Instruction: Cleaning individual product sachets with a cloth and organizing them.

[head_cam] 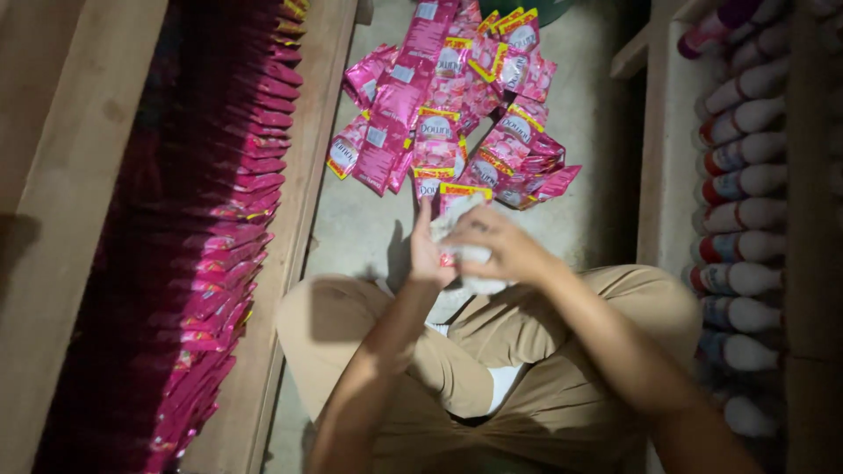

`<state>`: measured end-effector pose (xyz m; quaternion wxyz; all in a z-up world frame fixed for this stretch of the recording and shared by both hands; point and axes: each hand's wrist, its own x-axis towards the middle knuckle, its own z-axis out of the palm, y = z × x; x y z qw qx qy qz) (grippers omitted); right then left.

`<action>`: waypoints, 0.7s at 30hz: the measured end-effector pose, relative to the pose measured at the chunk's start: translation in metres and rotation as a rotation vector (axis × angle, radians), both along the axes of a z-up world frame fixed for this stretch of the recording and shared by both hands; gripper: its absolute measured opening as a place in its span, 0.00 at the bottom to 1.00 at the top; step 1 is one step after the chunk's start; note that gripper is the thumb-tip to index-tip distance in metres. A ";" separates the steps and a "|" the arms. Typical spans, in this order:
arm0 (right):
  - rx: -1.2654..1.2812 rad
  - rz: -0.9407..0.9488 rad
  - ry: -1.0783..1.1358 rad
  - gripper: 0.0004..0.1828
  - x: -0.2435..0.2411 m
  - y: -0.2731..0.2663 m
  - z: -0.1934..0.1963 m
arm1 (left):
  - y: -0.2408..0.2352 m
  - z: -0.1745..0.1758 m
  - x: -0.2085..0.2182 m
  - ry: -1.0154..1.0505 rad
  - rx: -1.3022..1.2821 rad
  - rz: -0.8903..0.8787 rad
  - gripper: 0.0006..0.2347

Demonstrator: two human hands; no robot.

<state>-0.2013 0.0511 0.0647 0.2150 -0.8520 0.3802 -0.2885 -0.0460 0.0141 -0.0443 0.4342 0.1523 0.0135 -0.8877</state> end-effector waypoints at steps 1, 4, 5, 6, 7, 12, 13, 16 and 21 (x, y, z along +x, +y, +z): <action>-0.001 -0.033 -0.037 0.23 -0.006 -0.005 -0.006 | 0.001 -0.007 -0.001 0.083 -0.005 -0.055 0.27; 0.046 -0.330 -0.121 0.23 -0.020 -0.011 -0.015 | 0.001 -0.031 -0.010 0.269 -0.106 -0.097 0.23; 0.095 -0.582 -0.169 0.22 -0.024 -0.012 -0.017 | 0.000 -0.040 -0.014 0.372 -0.199 -0.071 0.18; 0.093 -0.591 -0.166 0.22 -0.024 -0.010 -0.017 | 0.000 -0.029 -0.014 0.377 -0.198 -0.079 0.18; 0.037 -0.485 -0.147 0.22 -0.023 -0.007 -0.017 | 0.001 -0.019 -0.013 0.286 -0.130 -0.073 0.20; 0.088 -0.099 -0.064 0.24 -0.005 0.001 -0.002 | 0.001 0.010 0.006 0.231 -0.017 -0.001 0.24; 0.159 -0.023 -0.082 0.21 -0.003 0.001 0.000 | 0.001 0.008 0.007 0.144 0.019 0.030 0.25; 0.272 0.097 -0.097 0.18 -0.018 -0.006 -0.001 | -0.002 -0.026 -0.001 0.211 -0.071 0.045 0.23; 0.246 -0.169 -0.142 0.19 -0.037 -0.011 -0.005 | -0.007 -0.044 -0.009 -0.129 -0.223 -0.075 0.14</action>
